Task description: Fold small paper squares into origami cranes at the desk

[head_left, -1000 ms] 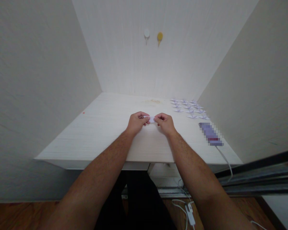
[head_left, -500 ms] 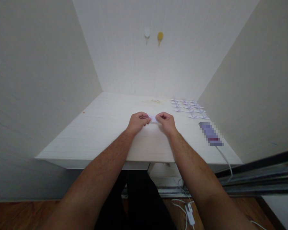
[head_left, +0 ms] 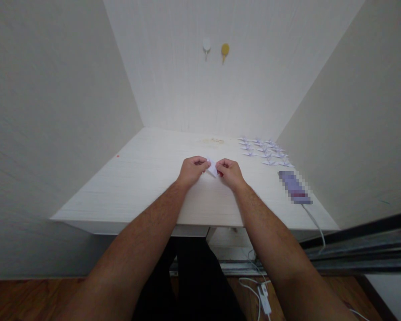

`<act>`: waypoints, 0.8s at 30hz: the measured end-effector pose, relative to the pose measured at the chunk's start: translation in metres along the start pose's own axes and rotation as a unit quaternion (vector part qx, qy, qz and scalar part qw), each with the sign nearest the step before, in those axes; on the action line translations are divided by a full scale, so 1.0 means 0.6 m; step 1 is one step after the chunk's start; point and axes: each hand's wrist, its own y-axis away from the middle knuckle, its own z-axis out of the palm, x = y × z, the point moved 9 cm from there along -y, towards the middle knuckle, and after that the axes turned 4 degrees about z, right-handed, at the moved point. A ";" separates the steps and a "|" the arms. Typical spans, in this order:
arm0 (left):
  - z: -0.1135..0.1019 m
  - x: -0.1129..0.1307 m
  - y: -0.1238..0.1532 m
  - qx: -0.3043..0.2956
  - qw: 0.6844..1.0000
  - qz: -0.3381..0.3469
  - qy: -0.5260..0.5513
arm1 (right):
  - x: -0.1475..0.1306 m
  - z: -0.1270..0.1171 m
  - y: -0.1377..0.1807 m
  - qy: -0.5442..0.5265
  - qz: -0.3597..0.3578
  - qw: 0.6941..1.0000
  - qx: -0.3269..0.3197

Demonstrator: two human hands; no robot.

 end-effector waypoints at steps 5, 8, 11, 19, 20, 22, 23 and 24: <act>0.001 0.003 0.001 -0.010 1.000 0.004 -0.003 | 0.007 -0.002 -0.004 -0.008 0.000 1.000 0.003; 0.009 0.000 0.002 -0.031 0.999 -0.004 0.008 | 0.008 -0.006 -0.006 -0.014 -0.002 1.000 0.016; 0.017 -0.007 0.003 -0.046 0.999 -0.018 0.019 | 0.006 -0.008 -0.005 -0.014 -0.003 1.000 0.023; 0.011 -0.005 -0.001 -0.036 0.996 0.037 -0.066 | -0.015 -0.012 0.003 0.026 -0.045 0.997 0.055; 0.011 -0.001 0.000 -0.040 0.994 0.052 -0.088 | -0.016 -0.014 0.003 0.024 -0.050 0.997 0.059; 0.013 0.006 0.003 -0.046 0.989 0.074 -0.120 | -0.016 -0.015 0.002 0.019 -0.048 0.997 0.062; 0.014 0.008 0.004 -0.048 0.987 0.080 -0.130 | -0.015 -0.014 0.001 0.016 -0.043 0.997 0.059; 0.014 0.010 0.004 -0.048 0.986 0.083 -0.133 | -0.014 -0.014 0.000 0.012 -0.036 0.998 0.054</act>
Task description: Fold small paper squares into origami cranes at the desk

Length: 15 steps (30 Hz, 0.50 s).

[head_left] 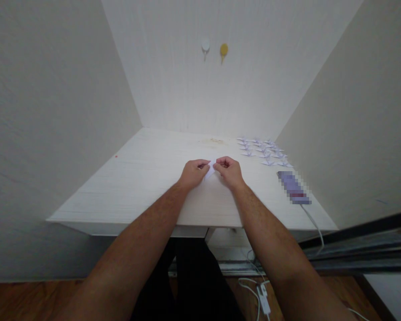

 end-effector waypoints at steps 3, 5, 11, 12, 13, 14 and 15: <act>0.001 -0.002 0.000 -0.003 1.000 -0.006 0.020 | 0.003 0.001 -0.001 -0.026 0.016 1.000 -0.006; 0.004 -0.006 -0.001 -0.006 0.999 -0.014 0.050 | 0.005 -0.001 -0.001 -0.052 0.021 0.998 -0.001; 0.015 -0.019 -0.001 -0.036 0.995 -0.048 0.077 | 0.007 0.009 0.002 -0.078 0.036 0.996 -0.039; 0.013 -0.018 -0.001 -0.033 0.996 -0.047 0.066 | 0.007 0.011 0.003 -0.076 0.039 0.995 -0.046; 0.010 -0.016 -0.001 -0.029 0.997 -0.042 0.053 | 0.007 0.012 0.003 -0.071 0.042 0.995 -0.050; 0.008 -0.013 -0.001 -0.026 0.998 -0.036 0.039 | 0.006 0.011 0.004 -0.064 0.042 0.996 -0.050; 0.006 -0.010 -0.001 -0.025 0.999 -0.032 0.030 | 0.006 0.010 0.003 -0.057 0.040 0.996 -0.048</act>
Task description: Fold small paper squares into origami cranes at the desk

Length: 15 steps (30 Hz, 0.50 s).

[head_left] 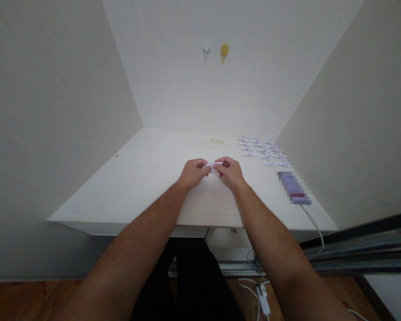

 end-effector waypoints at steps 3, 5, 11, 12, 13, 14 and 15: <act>-0.001 0.001 0.000 -0.002 1.000 -0.002 0.005 | -0.001 -0.005 -0.001 0.011 -0.013 1.000 0.012; 0.001 -0.001 0.001 -0.008 1.000 -0.009 0.023 | -0.002 -0.007 -0.002 0.005 -0.021 1.000 0.015; 0.011 -0.004 0.002 -0.043 0.995 -0.029 0.091 | -0.006 -0.005 0.001 -0.027 -0.024 0.999 0.004; 0.012 -0.003 0.002 -0.048 0.994 -0.029 0.097 | -0.007 -0.003 0.001 -0.035 -0.023 0.999 -0.002; 0.012 -0.002 0.003 -0.049 0.993 -0.029 0.099 | -0.007 -0.001 0.002 -0.041 -0.022 0.999 -0.008; 0.012 -0.001 0.003 -0.048 0.994 -0.028 0.098 | -0.007 0.000 0.002 -0.045 -0.020 0.999 -0.014; 0.010 -0.001 0.003 -0.044 0.994 -0.028 0.096 | -0.006 0.002 0.003 -0.047 -0.018 0.999 -0.019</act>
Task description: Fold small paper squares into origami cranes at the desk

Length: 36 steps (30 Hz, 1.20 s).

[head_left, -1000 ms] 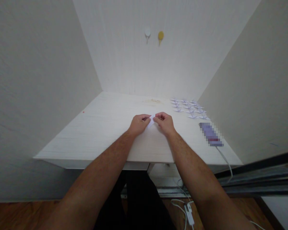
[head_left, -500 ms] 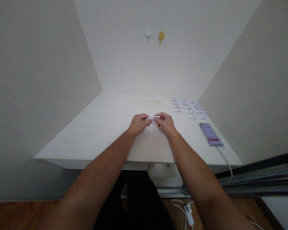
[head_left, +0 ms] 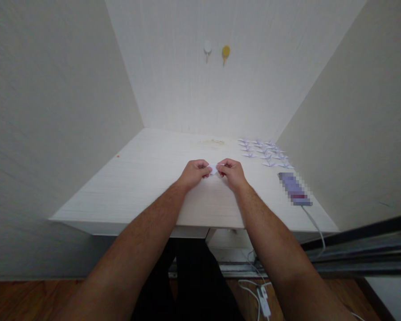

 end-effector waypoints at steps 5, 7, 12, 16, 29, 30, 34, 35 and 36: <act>-0.006 0.003 0.001 0.025 1.000 0.008 -0.013 | 0.003 -0.002 0.001 0.020 0.005 1.000 0.018; -0.006 0.004 0.001 0.029 0.999 0.009 -0.016 | 0.000 -0.006 0.001 0.031 -0.001 0.999 0.034; -0.009 0.004 0.001 0.036 0.999 -0.001 -0.001 | -0.005 -0.008 0.000 0.027 -0.005 0.999 0.038; -0.011 0.004 0.002 0.042 0.999 -0.007 -0.002 | 0.002 -0.006 -0.003 -0.001 0.012 1.000 0.013; -0.005 -0.002 -0.003 0.028 0.999 0.002 0.028 | -0.005 0.004 0.007 0.064 0.012 0.998 0.014; -0.003 -0.001 -0.002 0.024 0.999 0.002 0.022 | -0.008 0.004 0.008 0.069 0.007 0.997 0.017; -0.003 -0.001 0.000 0.025 1.000 -0.005 -0.007 | -0.012 0.004 0.008 0.078 0.002 0.997 0.028; -0.003 -0.001 0.001 0.027 1.000 -0.007 -0.014 | -0.012 0.003 0.008 0.078 0.003 0.996 0.031; -0.004 -0.001 0.001 0.030 0.999 -0.008 -0.020 | -0.011 0.003 0.008 0.076 0.003 0.997 0.034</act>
